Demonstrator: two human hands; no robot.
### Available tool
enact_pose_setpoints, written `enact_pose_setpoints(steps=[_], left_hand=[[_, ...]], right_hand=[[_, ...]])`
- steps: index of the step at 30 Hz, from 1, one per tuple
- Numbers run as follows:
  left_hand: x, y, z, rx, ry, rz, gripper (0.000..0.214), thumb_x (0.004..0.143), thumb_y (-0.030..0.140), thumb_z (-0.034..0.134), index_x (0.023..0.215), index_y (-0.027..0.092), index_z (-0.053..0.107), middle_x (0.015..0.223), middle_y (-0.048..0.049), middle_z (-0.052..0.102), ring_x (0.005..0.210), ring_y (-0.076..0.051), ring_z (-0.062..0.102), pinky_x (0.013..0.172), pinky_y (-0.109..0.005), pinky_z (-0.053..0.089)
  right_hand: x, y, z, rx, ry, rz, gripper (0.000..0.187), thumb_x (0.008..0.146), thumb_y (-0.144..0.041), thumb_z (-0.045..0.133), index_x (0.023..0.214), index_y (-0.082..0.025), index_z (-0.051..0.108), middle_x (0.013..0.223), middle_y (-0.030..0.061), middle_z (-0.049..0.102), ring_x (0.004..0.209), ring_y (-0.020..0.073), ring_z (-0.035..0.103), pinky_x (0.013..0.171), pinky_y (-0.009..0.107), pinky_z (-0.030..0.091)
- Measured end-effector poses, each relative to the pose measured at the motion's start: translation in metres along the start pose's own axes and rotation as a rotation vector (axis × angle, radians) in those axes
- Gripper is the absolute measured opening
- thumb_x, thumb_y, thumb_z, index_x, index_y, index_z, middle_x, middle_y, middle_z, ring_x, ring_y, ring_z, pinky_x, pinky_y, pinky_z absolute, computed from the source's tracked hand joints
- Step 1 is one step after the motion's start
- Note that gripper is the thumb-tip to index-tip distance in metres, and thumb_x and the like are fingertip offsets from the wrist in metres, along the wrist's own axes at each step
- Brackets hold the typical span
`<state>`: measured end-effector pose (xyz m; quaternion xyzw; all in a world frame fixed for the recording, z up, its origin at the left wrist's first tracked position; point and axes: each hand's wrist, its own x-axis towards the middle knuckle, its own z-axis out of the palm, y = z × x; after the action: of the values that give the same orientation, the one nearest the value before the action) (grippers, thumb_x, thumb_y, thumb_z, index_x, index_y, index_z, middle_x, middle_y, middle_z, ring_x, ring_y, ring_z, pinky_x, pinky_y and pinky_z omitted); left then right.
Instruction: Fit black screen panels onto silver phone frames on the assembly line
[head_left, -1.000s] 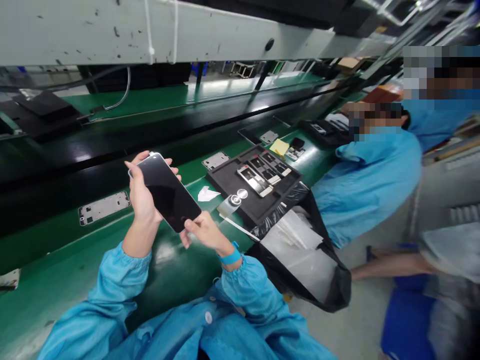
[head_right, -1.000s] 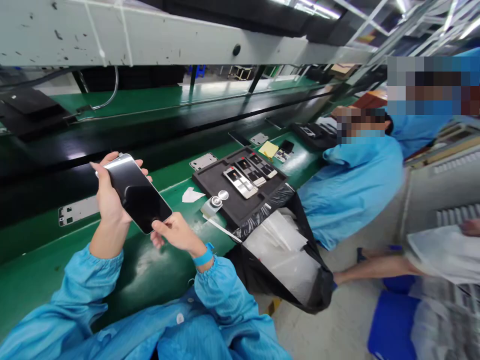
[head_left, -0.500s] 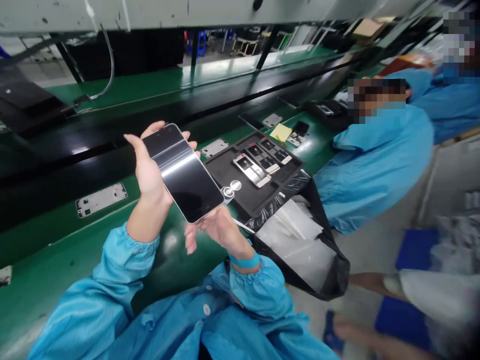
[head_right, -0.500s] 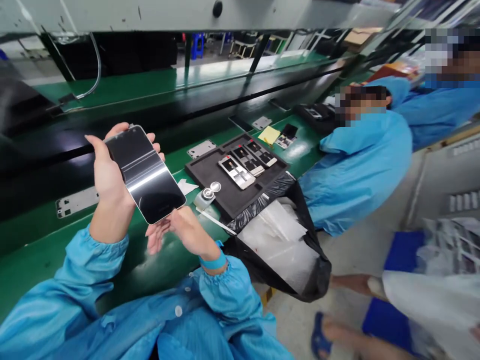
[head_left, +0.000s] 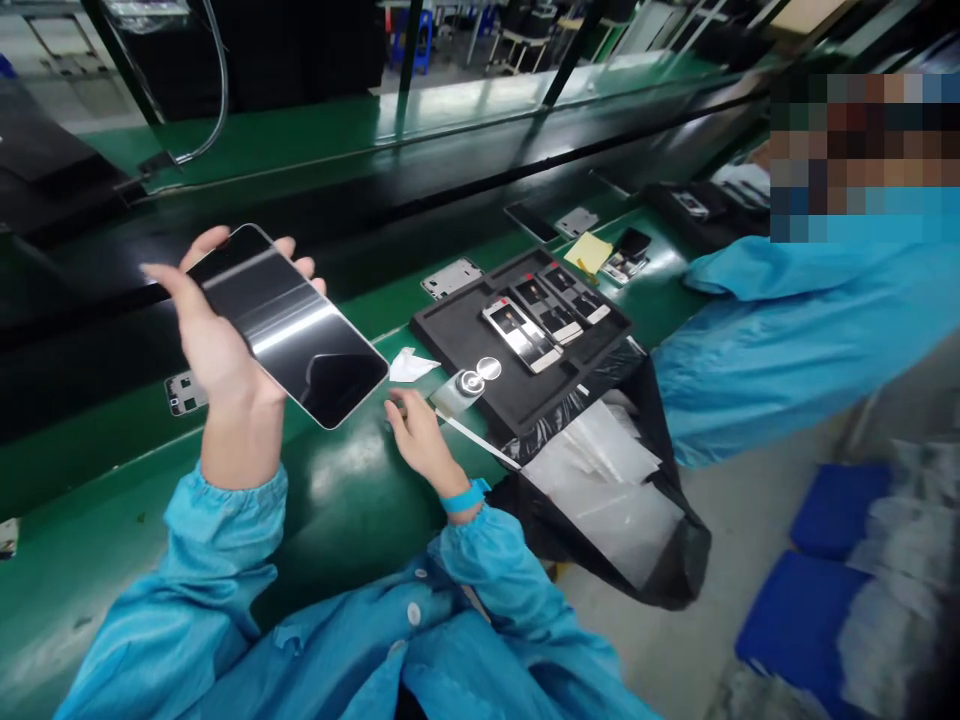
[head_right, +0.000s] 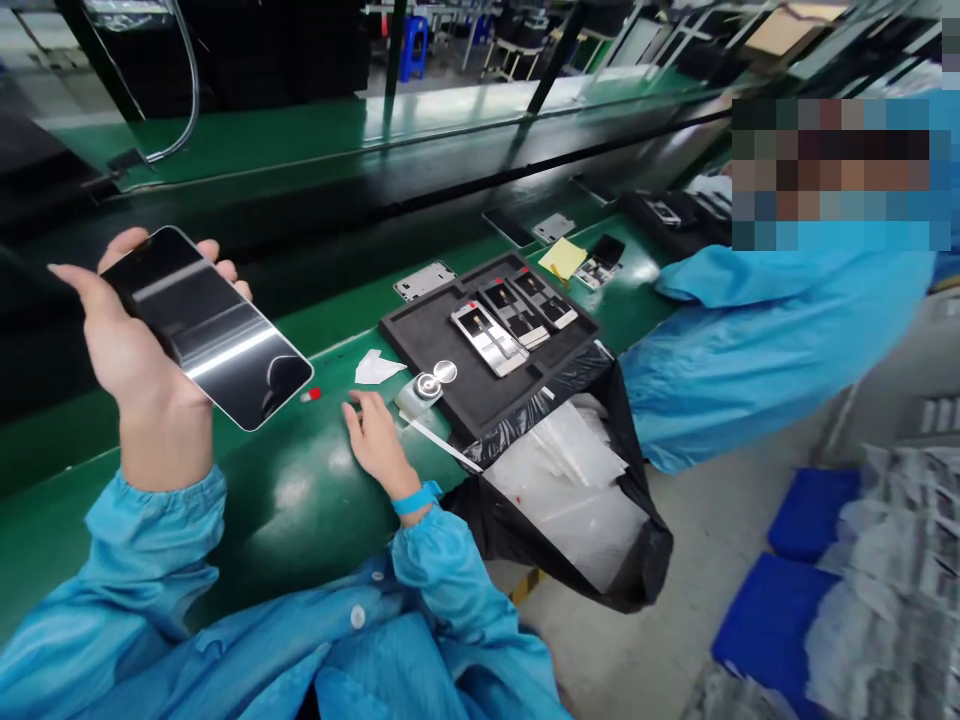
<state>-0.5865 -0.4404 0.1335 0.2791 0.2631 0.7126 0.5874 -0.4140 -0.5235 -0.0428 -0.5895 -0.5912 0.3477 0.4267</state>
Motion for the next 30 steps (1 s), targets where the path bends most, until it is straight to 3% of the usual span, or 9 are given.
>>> enact_pose_setpoints(steps=[2,4,9,12,14,17,20,24,30], left_hand=[[0.009,0.002,-0.017,-0.038,0.036,0.009,0.060,0.112,0.071,0.007,0.114,0.029,0.050,0.097,-0.0048,0.072,0.080,-0.022,0.077,0.074,-0.037,0.064],[0.015,-0.001,-0.027,-0.063,0.065,0.019,0.058,0.110,0.075,0.013,0.114,0.030,0.049,0.097,-0.0043,0.071,0.080,-0.021,0.076,0.073,-0.035,0.063],[0.021,-0.008,-0.032,-0.111,0.150,0.074,0.061,0.111,0.069,-0.003,0.115,0.028,0.042,0.093,-0.0043,0.070,0.072,-0.019,0.073,0.069,-0.033,0.059],[0.021,-0.008,-0.034,-0.174,0.136,0.104,0.061,0.110,0.068,-0.007,0.116,0.029,0.040,0.095,-0.0042,0.069,0.074,-0.019,0.073,0.071,-0.033,0.058],[0.019,-0.009,-0.035,-0.172,0.127,0.151,0.060,0.110,0.071,-0.003,0.115,0.031,0.042,0.098,-0.0045,0.069,0.080,-0.021,0.074,0.075,-0.036,0.059],[0.012,-0.009,-0.033,-0.112,0.103,0.241,0.057,0.107,0.080,0.011,0.114,0.036,0.046,0.104,-0.0043,0.070,0.094,-0.027,0.076,0.084,-0.040,0.060],[0.001,-0.006,-0.023,-0.107,0.148,0.277,0.059,0.110,0.072,0.002,0.115,0.033,0.045,0.100,-0.0031,0.069,0.089,-0.024,0.077,0.080,-0.038,0.062],[-0.011,-0.004,-0.013,-0.065,0.182,0.317,0.059,0.112,0.064,-0.006,0.119,0.032,0.043,0.101,-0.0011,0.067,0.085,-0.018,0.077,0.080,-0.035,0.065],[-0.016,-0.014,-0.011,-0.011,0.152,0.405,0.058,0.110,0.069,-0.004,0.121,0.037,0.043,0.109,-0.0012,0.064,0.095,-0.021,0.077,0.093,-0.042,0.065]], right_hand=[[0.016,0.013,0.011,-0.124,0.099,0.042,0.051,0.110,-0.053,0.048,0.137,-0.012,0.064,0.136,0.0260,0.063,0.117,0.0357,0.071,0.106,0.056,0.057],[0.034,0.018,0.015,-0.284,0.147,0.103,0.043,0.109,-0.037,0.052,0.143,-0.011,0.058,0.138,0.0265,0.060,0.123,0.0384,0.068,0.104,0.054,0.057],[0.058,0.017,0.010,-0.432,0.159,0.144,0.013,0.107,-0.019,0.050,0.101,-0.015,0.060,0.104,0.0172,0.065,0.099,0.0313,0.071,0.091,0.045,0.058],[0.041,0.003,0.009,-0.365,0.107,0.056,0.023,0.111,-0.029,0.048,0.089,-0.022,0.052,0.101,0.0119,0.064,0.094,0.0242,0.069,0.085,0.038,0.059],[0.020,-0.018,0.012,-0.158,0.109,-0.057,0.025,0.113,-0.039,0.047,0.094,-0.024,0.051,0.101,0.0073,0.066,0.081,0.0182,0.067,0.075,0.033,0.060],[-0.008,-0.058,0.024,0.292,0.192,-0.279,0.025,0.110,-0.048,0.059,0.100,-0.026,0.053,0.093,0.0015,0.067,0.069,0.0151,0.067,0.063,0.030,0.059],[-0.016,-0.092,0.039,0.438,0.287,-0.396,0.026,0.103,-0.046,0.072,0.096,-0.026,0.058,0.084,-0.0009,0.066,0.069,0.0153,0.069,0.059,0.028,0.058],[-0.006,-0.105,0.049,0.455,0.362,-0.256,0.034,0.097,-0.052,0.079,0.093,-0.025,0.059,0.076,-0.0050,0.063,0.053,0.0107,0.062,0.046,0.023,0.054],[-0.004,-0.107,0.045,0.454,0.234,-0.156,0.044,0.102,-0.062,0.067,0.083,-0.024,0.057,0.062,-0.0059,0.064,0.043,0.0101,0.061,0.042,0.022,0.051]])
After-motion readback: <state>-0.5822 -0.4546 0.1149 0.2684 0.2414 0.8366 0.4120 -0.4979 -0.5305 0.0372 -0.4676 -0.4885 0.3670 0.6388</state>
